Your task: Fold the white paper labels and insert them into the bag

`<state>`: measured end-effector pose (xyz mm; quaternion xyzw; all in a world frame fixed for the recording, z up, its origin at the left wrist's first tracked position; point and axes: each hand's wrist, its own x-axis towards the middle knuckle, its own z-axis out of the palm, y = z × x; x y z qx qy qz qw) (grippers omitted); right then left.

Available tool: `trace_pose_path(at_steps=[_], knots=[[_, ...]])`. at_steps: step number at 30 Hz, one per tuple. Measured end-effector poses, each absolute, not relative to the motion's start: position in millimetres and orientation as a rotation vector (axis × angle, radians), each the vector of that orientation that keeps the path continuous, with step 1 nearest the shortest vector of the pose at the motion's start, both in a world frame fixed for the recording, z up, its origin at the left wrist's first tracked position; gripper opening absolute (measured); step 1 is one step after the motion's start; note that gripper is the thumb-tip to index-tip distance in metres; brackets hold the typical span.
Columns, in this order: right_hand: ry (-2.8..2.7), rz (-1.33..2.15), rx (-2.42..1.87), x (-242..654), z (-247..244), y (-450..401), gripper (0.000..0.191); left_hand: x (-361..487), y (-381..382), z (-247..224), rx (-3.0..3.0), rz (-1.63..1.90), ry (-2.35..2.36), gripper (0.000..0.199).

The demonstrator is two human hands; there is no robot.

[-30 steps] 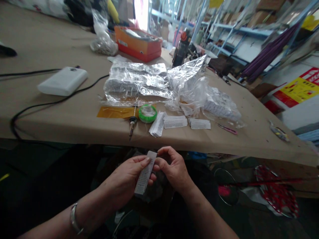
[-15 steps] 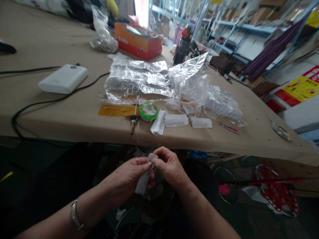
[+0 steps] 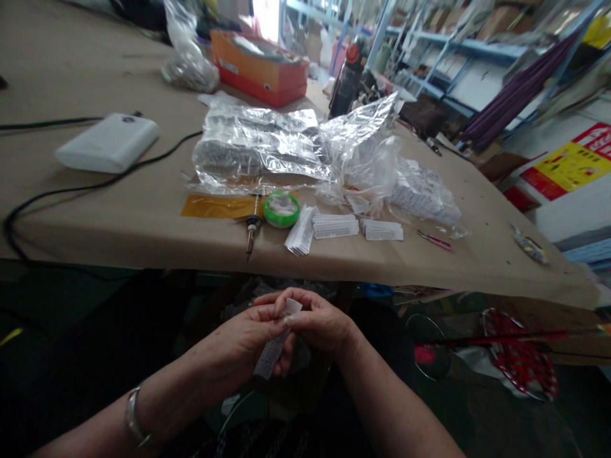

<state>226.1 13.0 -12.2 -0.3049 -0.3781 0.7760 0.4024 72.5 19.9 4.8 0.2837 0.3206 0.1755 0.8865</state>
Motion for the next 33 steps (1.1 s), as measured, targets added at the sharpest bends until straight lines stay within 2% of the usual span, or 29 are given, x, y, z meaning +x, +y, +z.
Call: trace_pose_path(at_steps=[3,8,12,17,20,24,29,33], knots=[[-1.145,1.743,-0.968,224.8,-6.4,8.5,0.034,71.4,22.4,4.8,0.588,0.394,0.698,0.022],[-1.772,0.836,-1.276,222.6,6.7,0.1,0.038,67.3,25.6,5.4,0.582,0.457,0.732,0.018],[-1.98,0.591,-1.356,221.6,9.4,-0.6,0.038,66.4,25.2,4.2,0.568,0.475,0.73,0.015],[-1.921,0.603,-1.391,219.6,6.1,1.0,0.042,65.7,26.3,2.6,0.555,0.504,0.729,0.017],[-1.884,0.693,-1.396,216.0,4.7,1.3,0.036,64.2,27.0,2.2,0.554,0.53,0.736,0.015],[-1.654,0.853,-1.397,209.4,2.7,4.8,0.038,61.9,26.6,1.4,0.561,0.566,0.733,0.018],[-1.349,1.083,-1.371,201.8,1.6,14.4,0.013,59.2,26.3,2.0,0.603,0.615,0.816,0.017],[-1.32,1.114,-1.441,196.9,4.5,20.9,0.014,56.9,25.8,2.8,0.626,0.639,0.829,0.018]])
